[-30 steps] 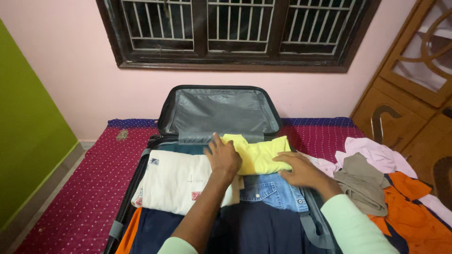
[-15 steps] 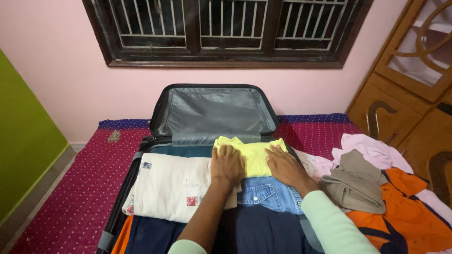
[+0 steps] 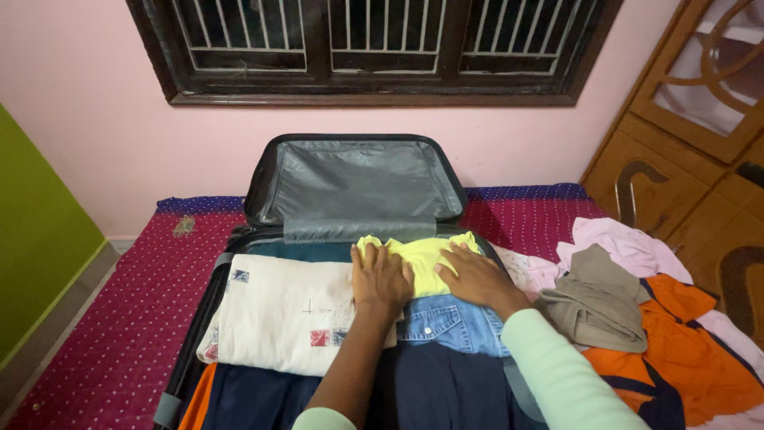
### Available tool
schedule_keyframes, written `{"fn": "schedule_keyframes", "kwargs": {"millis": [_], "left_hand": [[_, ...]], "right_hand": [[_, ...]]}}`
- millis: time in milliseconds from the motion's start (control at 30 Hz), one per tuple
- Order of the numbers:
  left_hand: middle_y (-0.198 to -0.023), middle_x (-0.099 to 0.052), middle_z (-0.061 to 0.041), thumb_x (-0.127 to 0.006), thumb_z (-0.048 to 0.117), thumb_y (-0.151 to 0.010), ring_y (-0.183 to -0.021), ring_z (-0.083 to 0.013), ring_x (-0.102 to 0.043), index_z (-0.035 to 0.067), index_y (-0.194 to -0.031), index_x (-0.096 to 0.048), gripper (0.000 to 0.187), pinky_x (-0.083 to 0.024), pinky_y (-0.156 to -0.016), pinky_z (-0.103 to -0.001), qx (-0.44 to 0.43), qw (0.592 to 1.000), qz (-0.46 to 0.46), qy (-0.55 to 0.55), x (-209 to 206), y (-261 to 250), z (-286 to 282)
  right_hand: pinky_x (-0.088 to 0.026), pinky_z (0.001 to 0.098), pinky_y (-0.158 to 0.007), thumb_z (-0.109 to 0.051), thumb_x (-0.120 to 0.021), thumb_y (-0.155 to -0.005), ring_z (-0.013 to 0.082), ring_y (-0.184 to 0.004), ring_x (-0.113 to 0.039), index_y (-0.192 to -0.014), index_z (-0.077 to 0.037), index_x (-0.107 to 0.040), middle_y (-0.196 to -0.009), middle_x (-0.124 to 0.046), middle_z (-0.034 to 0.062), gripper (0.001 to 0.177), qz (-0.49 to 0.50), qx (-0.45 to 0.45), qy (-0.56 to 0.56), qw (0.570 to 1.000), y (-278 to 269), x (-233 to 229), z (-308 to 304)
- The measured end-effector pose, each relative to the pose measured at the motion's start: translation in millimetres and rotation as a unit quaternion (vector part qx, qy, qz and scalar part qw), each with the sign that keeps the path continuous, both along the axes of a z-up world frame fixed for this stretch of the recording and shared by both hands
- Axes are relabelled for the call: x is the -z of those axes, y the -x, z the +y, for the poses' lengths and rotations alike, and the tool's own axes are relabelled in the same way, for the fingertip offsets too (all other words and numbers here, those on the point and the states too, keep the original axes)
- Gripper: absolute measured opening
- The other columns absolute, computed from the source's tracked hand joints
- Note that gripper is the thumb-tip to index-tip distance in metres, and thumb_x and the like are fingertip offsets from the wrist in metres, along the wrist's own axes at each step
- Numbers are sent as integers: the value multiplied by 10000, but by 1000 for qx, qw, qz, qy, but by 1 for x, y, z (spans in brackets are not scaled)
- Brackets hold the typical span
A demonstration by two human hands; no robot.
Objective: The person folds a yellow shirt and a pair of tan trousers and places them into an open suitcase on a bed.
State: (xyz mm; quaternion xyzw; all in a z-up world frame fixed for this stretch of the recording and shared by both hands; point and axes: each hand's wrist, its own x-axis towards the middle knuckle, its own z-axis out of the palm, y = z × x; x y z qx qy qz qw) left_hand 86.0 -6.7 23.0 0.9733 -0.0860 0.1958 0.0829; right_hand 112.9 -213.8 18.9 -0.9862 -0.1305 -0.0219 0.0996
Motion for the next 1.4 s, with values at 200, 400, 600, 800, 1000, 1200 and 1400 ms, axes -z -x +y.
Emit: {"fn": "schedule_keyframes", "kwargs": {"millis": [200,400,600,800,1000,1200,1400], "left_hand": [[-1423,-539,-179,-452,436,-989,-1409,-364,-370,105,-1278,-629,474,-218,-1151,-587,49,999,-9,-8,11,-9,6],[-1485,-469,-178,-590,324,-901,-1422,-346,-367,121,-1423,-507,566,-209,-1139,-614,107,993,-32,47,5,13,19],[-1547,-383,-165,-621,352,-896,-1489,-364,-283,139,-1444,-464,608,-178,-1159,-658,41,996,70,46,-24,104,49],[-1655,-113,-194,-549,378,-944,-1509,-498,-37,188,-1514,-347,634,-45,-1097,-788,-63,985,162,1,-36,146,80],[-1671,-146,-213,-567,428,-947,-1497,-477,-71,224,-1553,-364,671,-52,-1126,-727,43,992,97,70,-12,153,112],[-1511,-446,-171,-662,346,-849,-1464,-361,-377,199,-1325,-622,500,-198,-1177,-677,-59,986,-99,121,-3,212,169],[-1558,-379,-255,-699,438,-799,-1376,-495,-415,258,-1468,-531,712,-336,-1057,-676,-231,961,-27,148,14,243,211]], "right_hand": [[-281,491,-1191,-508,-419,-983,283,-1517,-305,-1489,-182,-476,-1630,-360,78,605,-83,51,15,995,11,15,11],[-250,484,-1228,-516,-415,-1000,295,-1539,-298,-1492,-204,-476,-1641,-362,78,585,-103,36,-32,993,20,13,6],[-200,509,-1194,-535,-495,-937,468,-1498,-166,-1598,-242,-316,-1639,-202,258,745,-139,54,-94,984,76,-15,13],[-120,541,-1225,-539,-480,-992,414,-1560,-67,-1594,-303,-267,-1688,-48,187,681,-20,55,6,998,134,-7,6],[-205,527,-1190,-440,-588,-958,443,-1503,-175,-1520,-231,-443,-1645,-171,231,618,-51,35,-23,998,144,-2,-1],[-409,469,-1077,-111,-734,-758,404,-1218,-553,-1084,-144,-772,-1266,-645,201,329,-250,75,-173,950,159,18,-35],[-458,478,-954,-73,-733,-717,418,-1112,-574,-1022,-157,-770,-1193,-656,209,319,-302,135,-131,935,167,29,-47]]}}
